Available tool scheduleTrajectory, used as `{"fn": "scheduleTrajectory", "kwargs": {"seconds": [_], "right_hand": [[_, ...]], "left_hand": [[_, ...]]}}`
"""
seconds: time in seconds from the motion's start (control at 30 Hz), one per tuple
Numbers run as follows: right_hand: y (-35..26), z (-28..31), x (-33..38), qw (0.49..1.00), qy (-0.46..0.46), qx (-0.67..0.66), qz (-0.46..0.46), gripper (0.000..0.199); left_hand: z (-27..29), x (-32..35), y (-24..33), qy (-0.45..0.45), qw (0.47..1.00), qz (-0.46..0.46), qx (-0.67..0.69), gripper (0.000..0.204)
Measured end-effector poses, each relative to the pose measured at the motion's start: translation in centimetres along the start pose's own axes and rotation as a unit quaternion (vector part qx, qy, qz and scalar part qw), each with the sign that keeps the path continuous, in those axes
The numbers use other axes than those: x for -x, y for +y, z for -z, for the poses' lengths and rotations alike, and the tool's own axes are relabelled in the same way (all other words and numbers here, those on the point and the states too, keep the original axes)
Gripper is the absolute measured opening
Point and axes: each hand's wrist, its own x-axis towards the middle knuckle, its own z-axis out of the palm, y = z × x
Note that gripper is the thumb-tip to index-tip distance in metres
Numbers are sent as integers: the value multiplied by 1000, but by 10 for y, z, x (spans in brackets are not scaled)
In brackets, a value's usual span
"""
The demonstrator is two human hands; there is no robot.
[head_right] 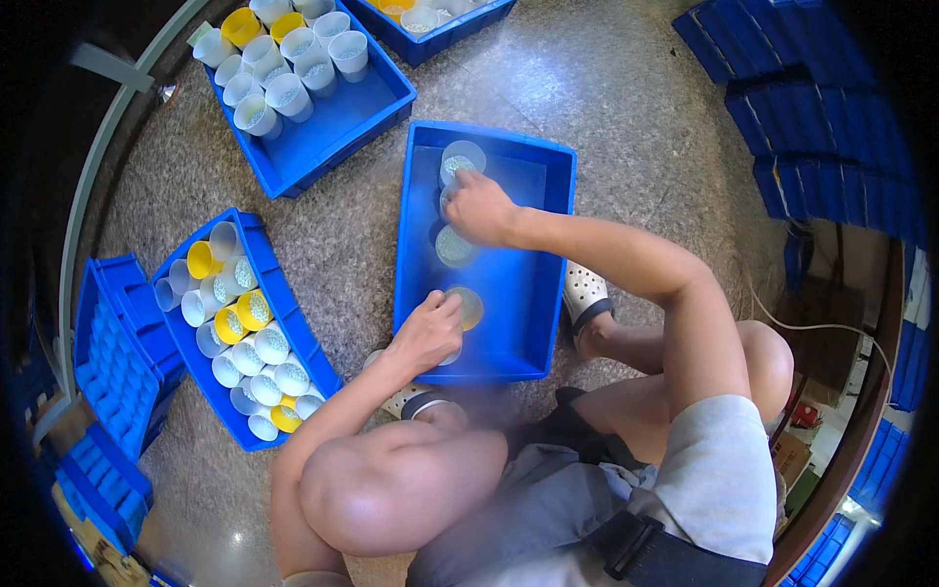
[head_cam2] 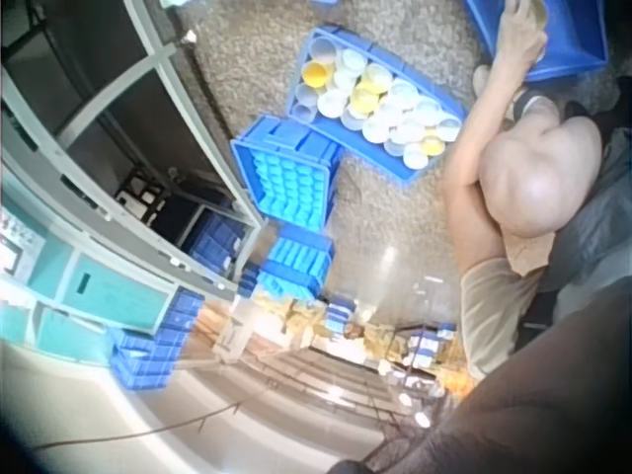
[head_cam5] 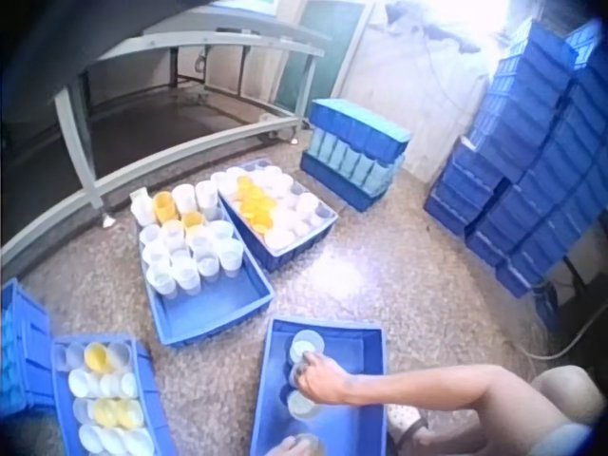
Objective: The person sorts small plastic cups from a blue tray into other blue trays on the floor. They handle the cups by hand, separating them into groups and arranging them in the trays.
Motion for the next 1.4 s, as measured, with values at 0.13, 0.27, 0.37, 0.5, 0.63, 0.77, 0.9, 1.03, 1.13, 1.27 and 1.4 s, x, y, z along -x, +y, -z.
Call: {"fn": "scheduleTrajectory", "kwargs": {"seconds": [0.13,0.27,0.37,0.5,0.63,0.77,0.9,1.03,1.13,1.27,1.4], "right_hand": [[5,0,-15,1000,-5,23,-10,19],[6,4,-24,998,-53,12,-33,34],[2,7,-27,996,-76,25,-30,35],[-4,9,-25,996,-86,29,-15,24],[-1,7,-27,995,-84,53,-22,25],[5,7,-28,994,-88,50,-38,32],[7,11,-26,998,-57,26,-32,36],[4,15,-25,999,-27,-18,-28,36],[2,19,-27,998,-37,-23,-36,37],[0,25,-28,999,-36,-19,-35,39],[-2,31,-28,998,-51,-12,-38,40]], "left_hand": [[-8,6,2,-50,998,33,8,14],[-9,12,6,-26,998,55,4,13],[-11,14,8,-21,997,69,-6,13],[-13,13,-2,-2,996,89,-6,13],[-15,3,-19,37,993,112,-15,14],[-9,-6,-16,-7,987,157,-29,16],[-1,-7,-9,-54,979,182,-74,15],[1,-6,-8,-83,977,177,-85,14],[0,-7,-8,-74,978,173,-90,13],[-3,-7,-4,-75,978,178,-84,13],[-9,-6,-2,-33,978,180,-104,12]]}}
